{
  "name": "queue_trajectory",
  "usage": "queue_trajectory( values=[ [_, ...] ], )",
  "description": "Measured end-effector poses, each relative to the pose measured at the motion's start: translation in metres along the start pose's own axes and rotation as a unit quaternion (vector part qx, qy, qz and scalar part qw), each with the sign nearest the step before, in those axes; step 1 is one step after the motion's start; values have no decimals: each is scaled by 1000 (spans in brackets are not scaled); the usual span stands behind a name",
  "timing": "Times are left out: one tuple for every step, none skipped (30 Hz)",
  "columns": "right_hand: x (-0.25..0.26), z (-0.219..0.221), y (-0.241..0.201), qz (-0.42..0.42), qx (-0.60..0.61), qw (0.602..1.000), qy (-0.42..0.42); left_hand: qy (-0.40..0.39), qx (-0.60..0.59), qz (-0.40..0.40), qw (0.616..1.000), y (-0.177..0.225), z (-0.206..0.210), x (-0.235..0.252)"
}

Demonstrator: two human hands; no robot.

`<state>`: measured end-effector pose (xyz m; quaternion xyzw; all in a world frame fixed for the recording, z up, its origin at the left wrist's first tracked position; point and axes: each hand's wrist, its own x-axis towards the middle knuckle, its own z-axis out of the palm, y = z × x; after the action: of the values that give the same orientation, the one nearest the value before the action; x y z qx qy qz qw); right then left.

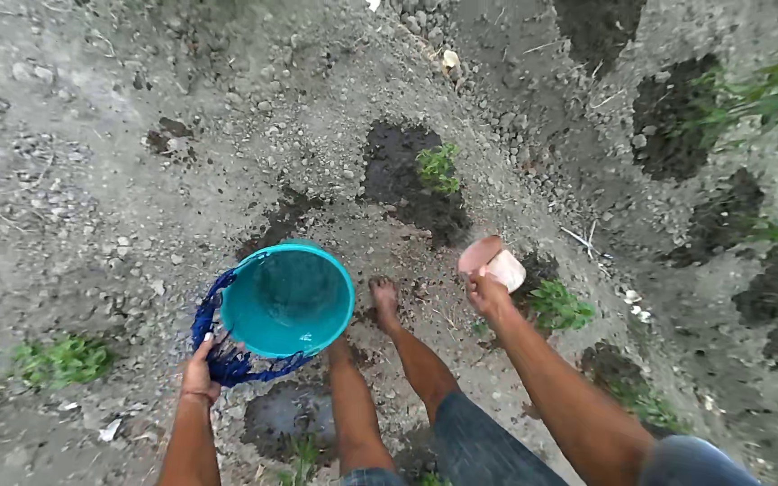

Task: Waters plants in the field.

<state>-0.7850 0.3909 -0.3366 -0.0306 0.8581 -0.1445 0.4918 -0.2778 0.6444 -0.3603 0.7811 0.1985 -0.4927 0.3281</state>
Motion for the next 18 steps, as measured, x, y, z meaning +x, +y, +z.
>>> queue_trajectory(
  values=[
    [-23, -3, 11, -37, -38, 997, -47, -8, -9, -1, 1000, 1, 0, -2],
    [-44, -8, 25, -83, -89, 987, -108, -5, -9, 0, 1000, 0, 0, -3],
    [-63, -11, 37, -139, -154, 962, -176, 7, 2, 4, 1000, -2, 0, -2],
    [-79, -9, 46, -201, -231, 922, -237, 16, 13, 11, 1000, -4, -1, 2],
    [-92, 1, 50, -261, -328, 861, -289, 12, 17, 15, 1000, -7, -4, 8],
    [-102, 17, 51, -311, -430, 779, -333, 6, 19, 19, 1000, -9, -6, 14],
    [-110, 41, 51, -350, -529, 682, -364, -5, 19, 17, 1000, -9, -7, 21],
    [-117, 73, 51, -375, -616, 585, -372, -12, 12, 11, 1000, -8, -7, 27],
    [-122, 109, 54, -389, -681, 503, -361, -21, 0, 2, 1000, -5, -7, 32],
    [-123, 147, 61, -394, -728, 438, -349, -31, -17, -7, 999, -4, -8, 35],
    [-125, 183, 67, -389, -761, 391, -342, -42, -37, -14, 998, -3, -10, 37],
    [-124, 216, 72, -385, -785, 354, -331, -53, -58, -16, 997, -3, -10, 36],
    [-122, 244, 78, -381, -803, 333, -316, -70, -76, -18, 994, -3, -12, 33],
    [-116, 265, 85, -375, -814, 329, -297, -87, -92, -19, 992, -4, -13, 29],
    [-109, 279, 91, -364, -825, 334, -275, -96, -102, -18, 990, -3, -12, 23],
    [-104, 286, 98, -346, -834, 343, -258, -101, -109, -18, 989, -2, -9, 17],
    [-101, 286, 104, -324, -842, 348, -256, -104, -113, -22, 988, -2, -6, 11],
    [-99, 282, 109, -289, -844, 361, -271, -107, -120, -29, 986, -4, -4, 5]
  ],
)
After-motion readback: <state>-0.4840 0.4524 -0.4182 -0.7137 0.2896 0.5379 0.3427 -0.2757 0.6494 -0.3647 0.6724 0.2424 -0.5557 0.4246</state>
